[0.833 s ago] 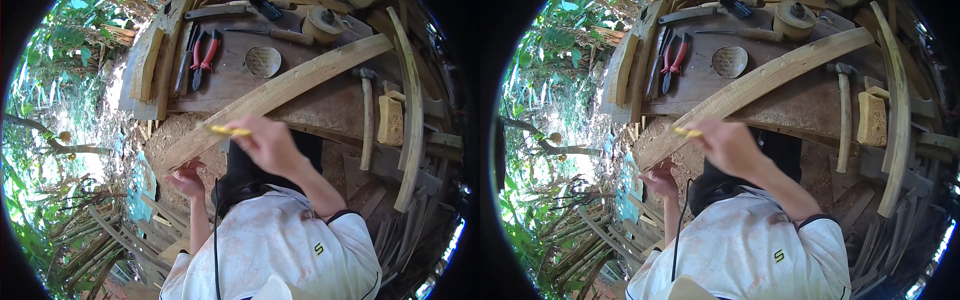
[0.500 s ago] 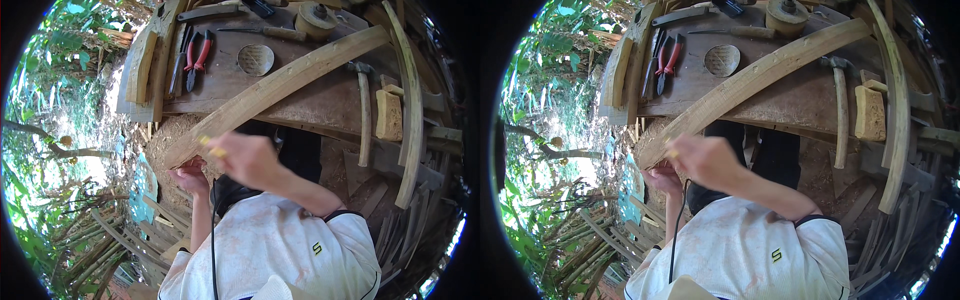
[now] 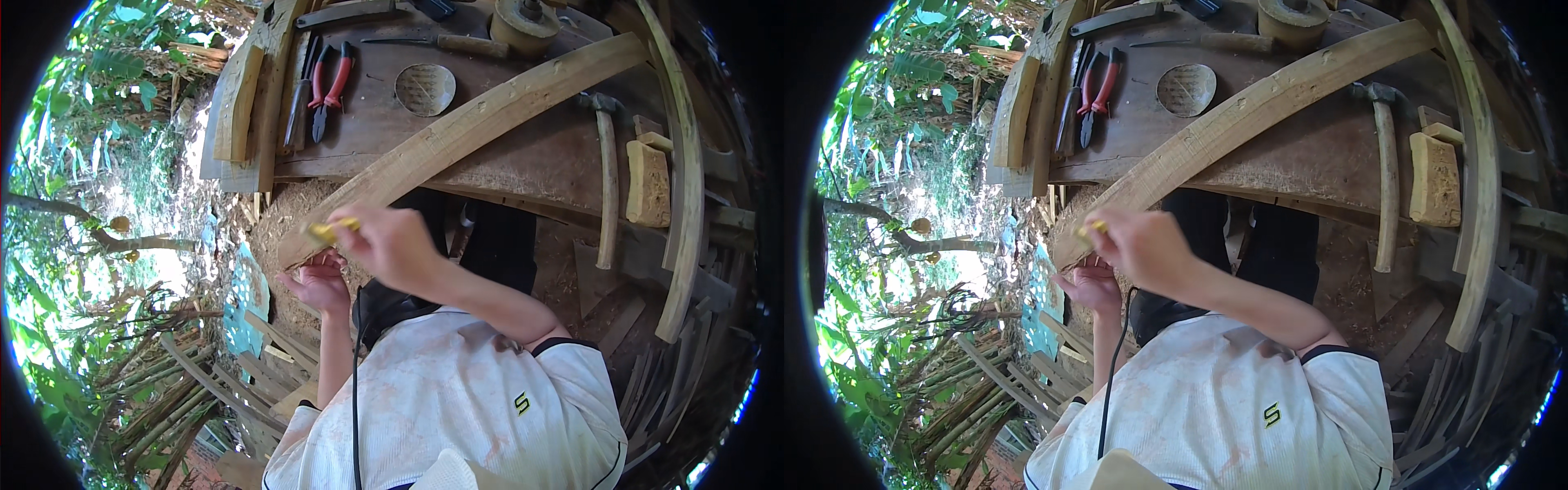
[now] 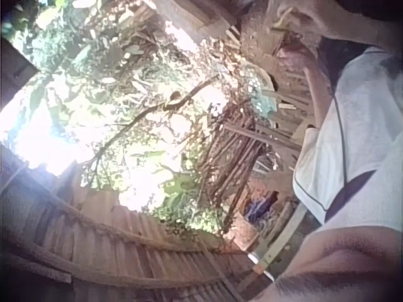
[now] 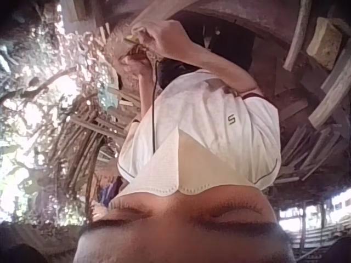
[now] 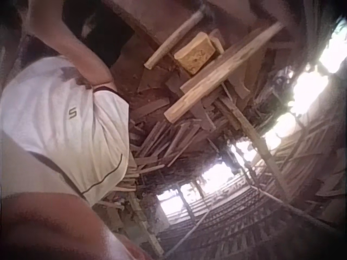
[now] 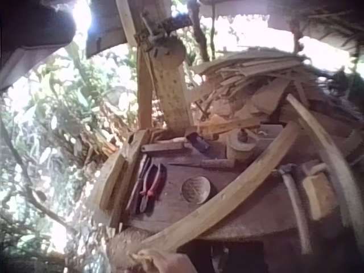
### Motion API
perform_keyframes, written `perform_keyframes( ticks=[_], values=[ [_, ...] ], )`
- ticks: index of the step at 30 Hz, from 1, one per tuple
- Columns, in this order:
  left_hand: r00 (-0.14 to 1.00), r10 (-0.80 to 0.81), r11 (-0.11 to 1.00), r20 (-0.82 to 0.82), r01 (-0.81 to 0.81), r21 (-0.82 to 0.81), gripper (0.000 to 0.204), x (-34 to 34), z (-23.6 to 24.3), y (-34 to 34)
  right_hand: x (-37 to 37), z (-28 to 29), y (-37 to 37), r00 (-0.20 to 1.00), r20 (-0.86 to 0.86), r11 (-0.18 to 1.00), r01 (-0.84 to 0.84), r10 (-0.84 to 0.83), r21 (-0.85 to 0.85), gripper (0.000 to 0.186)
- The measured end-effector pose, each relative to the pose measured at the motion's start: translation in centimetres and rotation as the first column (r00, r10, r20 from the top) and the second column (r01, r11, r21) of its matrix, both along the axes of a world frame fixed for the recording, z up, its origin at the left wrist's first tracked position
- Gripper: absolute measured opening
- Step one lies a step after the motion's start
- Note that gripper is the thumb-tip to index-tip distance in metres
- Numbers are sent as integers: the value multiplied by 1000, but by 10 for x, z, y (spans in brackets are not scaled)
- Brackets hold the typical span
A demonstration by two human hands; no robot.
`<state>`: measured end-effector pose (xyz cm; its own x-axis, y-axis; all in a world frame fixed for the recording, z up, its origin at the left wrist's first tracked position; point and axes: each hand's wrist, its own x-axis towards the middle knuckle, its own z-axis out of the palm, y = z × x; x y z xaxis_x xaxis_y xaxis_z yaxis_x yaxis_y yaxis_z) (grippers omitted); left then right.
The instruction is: The person hammers a nail into a wooden plank, then uses a brush to sweep the surface and a sanding disc to smooth the plank. The plank is held and turned during the process.
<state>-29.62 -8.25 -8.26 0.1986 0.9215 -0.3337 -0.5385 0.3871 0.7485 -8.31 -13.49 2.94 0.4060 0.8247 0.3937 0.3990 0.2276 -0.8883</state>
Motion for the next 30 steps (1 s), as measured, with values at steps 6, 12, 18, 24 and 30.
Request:
perform_keyframes(
  ticks=[6, 12, 18, 24, 30],
  values=[
    [984, 148, 974, -104, -163, -159, 105, 9, 7, 2, -24, -15, 14, 999, -47, 999, -13, 11, -38, 14],
    [999, 52, 995, -17, -53, -83, 105, -1, 0, -2, 44, 1, 0, 984, -31, 982, 175, -178, -65, 8],
    [957, 288, 929, -42, -290, -232, 102, 37, 32, 6, -43, -31, 21, 988, -130, 996, -84, 79, -33, 11],
    [996, -83, 996, 37, 84, -13, 85, 2, 9, 0, 23, -20, -1, 995, -84, 996, 40, -47, -78, 16],
    [974, 83, 992, -212, -102, -78, 55, 14, 7, 1, 158, 21, -78, 866, -45, 846, 475, -499, -242, 34]
  ],
)
